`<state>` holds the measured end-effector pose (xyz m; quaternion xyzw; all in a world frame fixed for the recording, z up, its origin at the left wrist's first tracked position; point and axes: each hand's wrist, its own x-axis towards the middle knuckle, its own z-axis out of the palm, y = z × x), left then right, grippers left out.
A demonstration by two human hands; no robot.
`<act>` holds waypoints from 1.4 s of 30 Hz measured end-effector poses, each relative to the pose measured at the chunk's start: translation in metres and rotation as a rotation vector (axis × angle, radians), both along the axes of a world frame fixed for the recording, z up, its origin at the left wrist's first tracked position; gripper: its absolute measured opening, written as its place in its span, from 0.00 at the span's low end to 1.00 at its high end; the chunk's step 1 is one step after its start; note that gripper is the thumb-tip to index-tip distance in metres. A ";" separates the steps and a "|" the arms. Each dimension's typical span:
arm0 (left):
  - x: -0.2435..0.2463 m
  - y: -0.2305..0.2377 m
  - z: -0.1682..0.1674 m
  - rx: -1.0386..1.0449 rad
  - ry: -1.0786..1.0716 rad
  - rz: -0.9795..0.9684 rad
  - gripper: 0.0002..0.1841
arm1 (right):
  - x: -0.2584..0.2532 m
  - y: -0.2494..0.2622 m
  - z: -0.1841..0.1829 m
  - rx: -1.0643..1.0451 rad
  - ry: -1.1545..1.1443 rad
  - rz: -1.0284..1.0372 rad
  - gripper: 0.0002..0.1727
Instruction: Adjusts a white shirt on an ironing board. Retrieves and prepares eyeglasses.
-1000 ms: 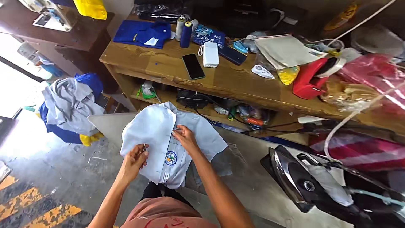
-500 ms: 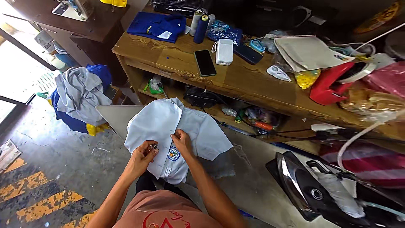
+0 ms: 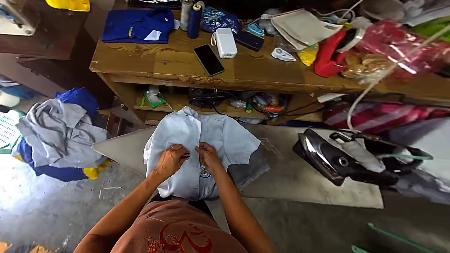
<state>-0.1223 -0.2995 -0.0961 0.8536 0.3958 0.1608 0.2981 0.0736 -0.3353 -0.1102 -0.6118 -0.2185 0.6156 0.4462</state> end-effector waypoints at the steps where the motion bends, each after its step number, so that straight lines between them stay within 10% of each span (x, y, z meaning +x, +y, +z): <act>1: 0.000 0.001 0.000 -0.003 -0.009 -0.004 0.11 | 0.000 -0.002 0.001 0.010 -0.002 -0.016 0.09; 8: -0.047 0.047 0.078 -0.150 -0.204 0.188 0.10 | -0.017 -0.017 0.013 0.091 -0.028 -0.118 0.10; 12: -0.129 0.102 0.113 -0.134 0.197 0.553 0.40 | -0.028 -0.023 0.007 0.146 -0.047 -0.278 0.07; 14: -0.142 0.110 0.112 -0.155 0.240 0.588 0.36 | -0.032 -0.021 0.006 0.156 -0.024 -0.369 0.06; 22: -0.012 0.028 0.088 -0.622 -0.064 -0.064 0.20 | -0.029 -0.027 0.019 0.296 -0.026 -0.383 0.07; 42: 0.008 0.019 0.067 -0.381 0.055 -0.118 0.20 | -0.040 -0.032 0.023 0.415 -0.022 -0.368 0.08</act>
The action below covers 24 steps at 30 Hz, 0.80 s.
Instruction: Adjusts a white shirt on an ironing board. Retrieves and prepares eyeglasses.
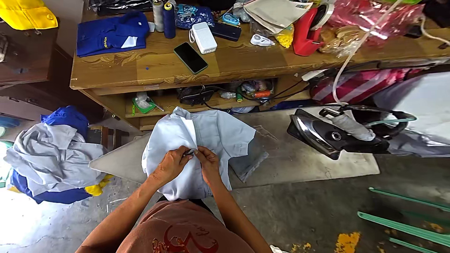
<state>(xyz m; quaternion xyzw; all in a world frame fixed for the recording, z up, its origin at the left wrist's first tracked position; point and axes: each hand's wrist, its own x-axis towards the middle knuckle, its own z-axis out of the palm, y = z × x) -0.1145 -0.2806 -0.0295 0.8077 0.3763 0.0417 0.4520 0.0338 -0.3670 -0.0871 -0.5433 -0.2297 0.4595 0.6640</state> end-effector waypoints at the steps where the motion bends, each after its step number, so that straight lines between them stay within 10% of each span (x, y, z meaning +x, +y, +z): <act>1: 0.000 0.000 0.000 0.003 -0.003 -0.002 0.21 | 0.000 0.000 0.000 0.005 0.004 0.000 0.08; 24: -0.005 0.005 0.003 -0.178 -0.068 0.042 0.18 | 0.002 0.001 0.001 0.082 -0.128 0.087 0.08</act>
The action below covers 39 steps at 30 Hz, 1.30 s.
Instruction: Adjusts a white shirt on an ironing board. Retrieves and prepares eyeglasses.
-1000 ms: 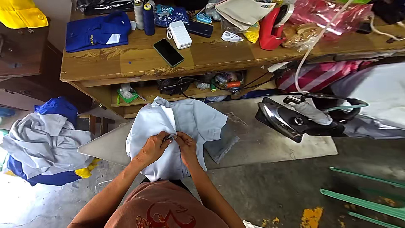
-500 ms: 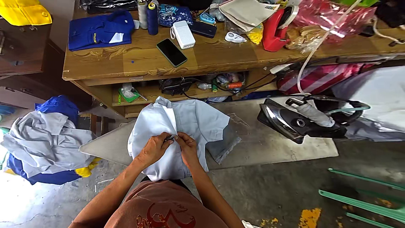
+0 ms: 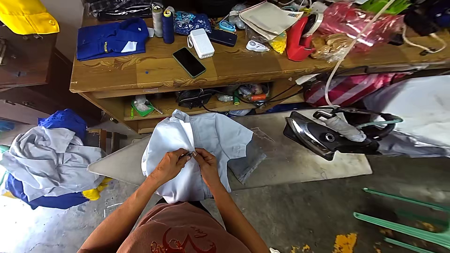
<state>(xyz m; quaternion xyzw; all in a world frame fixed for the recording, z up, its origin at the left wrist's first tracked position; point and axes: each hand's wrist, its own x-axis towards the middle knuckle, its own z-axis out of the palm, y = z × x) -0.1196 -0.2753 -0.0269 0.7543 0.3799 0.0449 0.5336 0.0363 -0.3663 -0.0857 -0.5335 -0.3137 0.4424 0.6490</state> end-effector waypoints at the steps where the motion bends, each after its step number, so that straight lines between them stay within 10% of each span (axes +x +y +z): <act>1: -0.001 0.000 0.000 0.009 -0.006 0.002 0.18 | 0.000 0.000 0.001 -0.005 -0.011 -0.001 0.08; 39: 0.001 0.030 0.010 -0.001 -0.041 0.081 0.20 | 0.058 -0.010 0.032 -0.340 -0.434 -0.030 0.20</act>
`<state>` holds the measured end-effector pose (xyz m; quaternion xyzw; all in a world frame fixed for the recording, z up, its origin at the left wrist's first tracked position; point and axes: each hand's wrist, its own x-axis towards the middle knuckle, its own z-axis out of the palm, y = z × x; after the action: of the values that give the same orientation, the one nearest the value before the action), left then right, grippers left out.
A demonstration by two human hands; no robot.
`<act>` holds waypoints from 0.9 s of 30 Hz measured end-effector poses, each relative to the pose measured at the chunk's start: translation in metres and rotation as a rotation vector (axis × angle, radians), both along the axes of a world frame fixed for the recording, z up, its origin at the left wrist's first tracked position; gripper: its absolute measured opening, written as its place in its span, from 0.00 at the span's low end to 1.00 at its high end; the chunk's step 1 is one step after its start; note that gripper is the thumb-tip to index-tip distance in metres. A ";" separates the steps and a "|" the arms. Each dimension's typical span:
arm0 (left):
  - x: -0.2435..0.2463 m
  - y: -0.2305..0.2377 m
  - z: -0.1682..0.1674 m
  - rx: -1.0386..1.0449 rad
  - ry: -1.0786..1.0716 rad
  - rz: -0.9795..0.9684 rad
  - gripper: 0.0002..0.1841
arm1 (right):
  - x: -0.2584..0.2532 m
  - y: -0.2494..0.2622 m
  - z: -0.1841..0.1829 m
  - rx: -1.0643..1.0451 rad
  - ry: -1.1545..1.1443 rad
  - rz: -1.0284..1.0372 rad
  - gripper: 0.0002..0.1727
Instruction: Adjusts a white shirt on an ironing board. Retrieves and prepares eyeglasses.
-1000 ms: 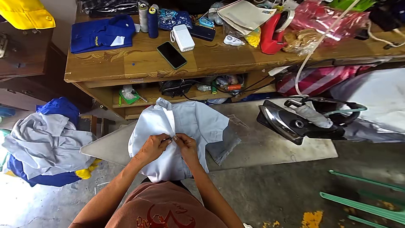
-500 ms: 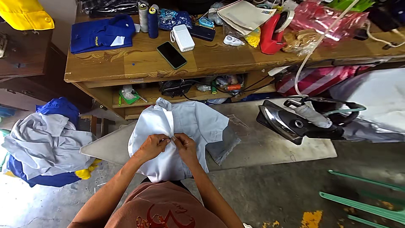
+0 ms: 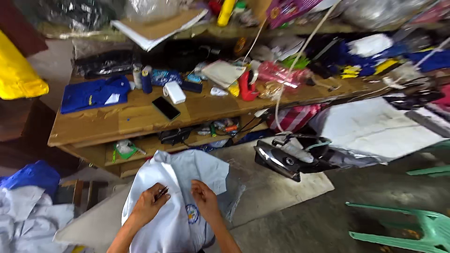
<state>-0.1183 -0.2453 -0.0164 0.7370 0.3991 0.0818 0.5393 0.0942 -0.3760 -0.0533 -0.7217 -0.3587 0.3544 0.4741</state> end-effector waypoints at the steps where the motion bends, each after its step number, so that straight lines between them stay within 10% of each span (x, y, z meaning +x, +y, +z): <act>1: 0.006 0.002 0.000 0.017 -0.036 0.040 0.18 | 0.015 -0.002 0.002 0.034 -0.035 -0.018 0.19; 16: 0.223 0.080 0.031 0.265 0.084 0.089 0.23 | 0.306 0.182 0.060 0.189 -0.356 0.142 0.15; 27: 0.382 0.227 0.031 0.705 0.436 0.047 0.29 | 0.342 0.295 0.012 0.172 -0.667 0.254 0.17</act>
<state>0.2637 -0.0181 0.0142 0.8673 0.4684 0.0675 0.1547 0.4357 -0.0806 -0.0410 -0.7048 -0.6089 0.1241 0.3421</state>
